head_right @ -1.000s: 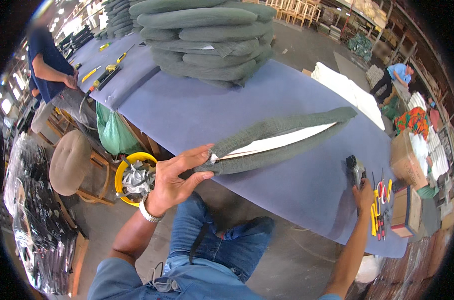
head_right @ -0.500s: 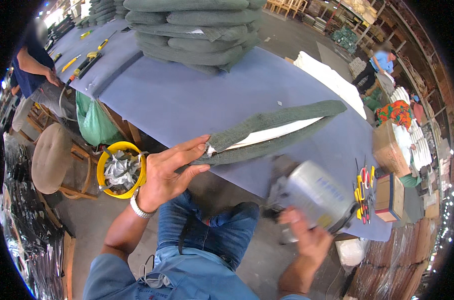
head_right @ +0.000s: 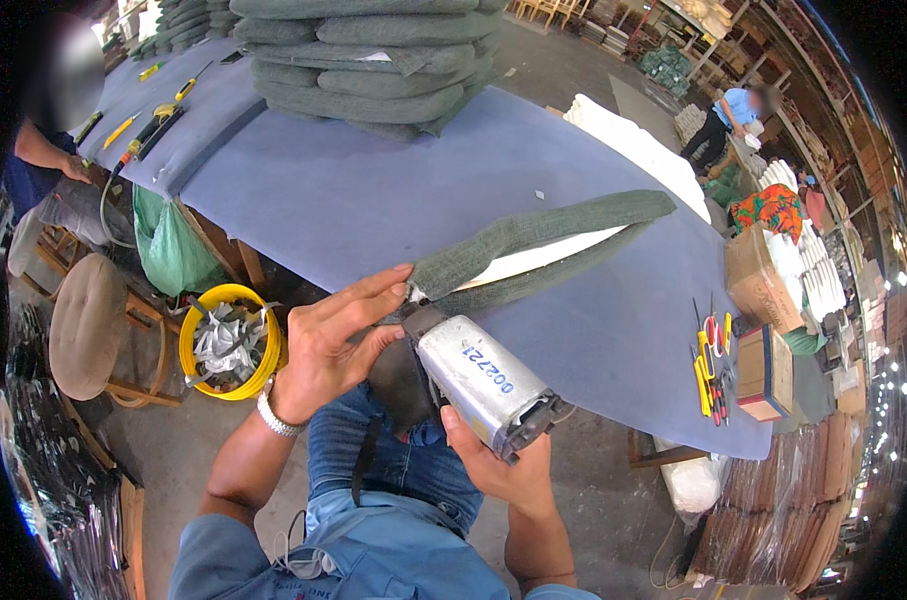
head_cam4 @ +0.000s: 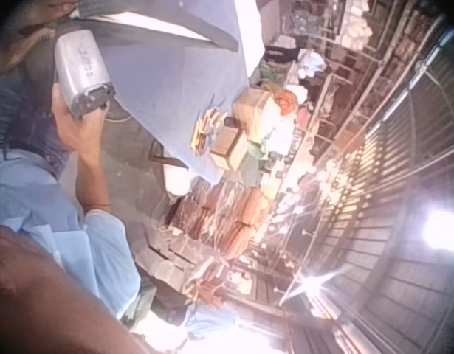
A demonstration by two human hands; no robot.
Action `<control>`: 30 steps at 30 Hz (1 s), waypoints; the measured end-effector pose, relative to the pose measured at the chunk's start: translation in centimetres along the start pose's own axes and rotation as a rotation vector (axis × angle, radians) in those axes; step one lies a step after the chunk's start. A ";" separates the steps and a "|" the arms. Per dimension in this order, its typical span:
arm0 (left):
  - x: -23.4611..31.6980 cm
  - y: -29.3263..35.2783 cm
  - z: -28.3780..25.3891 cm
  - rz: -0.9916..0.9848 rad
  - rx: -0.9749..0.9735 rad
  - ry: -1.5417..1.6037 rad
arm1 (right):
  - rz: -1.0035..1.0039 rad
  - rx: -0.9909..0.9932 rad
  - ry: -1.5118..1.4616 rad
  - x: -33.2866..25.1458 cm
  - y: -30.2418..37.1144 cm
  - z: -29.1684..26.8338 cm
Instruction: The person folds and staples green fabric onto foam cushions using a staple gun, then stacks the finished cushions. The person also handles white foam pieces and places them on the table.
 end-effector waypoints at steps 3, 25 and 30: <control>0.1 0.1 0.0 0.009 -0.003 0.009 | -0.036 -0.007 0.047 0.5 0.1 -0.1; 0.6 2.1 0.6 0.063 -0.046 0.058 | 0.100 -0.065 -0.059 1.8 2.1 1.0; 0.7 1.9 0.6 0.049 -0.031 0.054 | 0.141 -0.047 -0.150 1.7 2.2 1.2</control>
Point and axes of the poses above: each hand's wrist, its own y-axis away from the middle knuckle, its own z-axis out of the palm, x = y × z, the point moved 7 cm from there along -y, towards the middle knuckle, and after that the axes turned 1 degree about z, right-handed, at the moved point
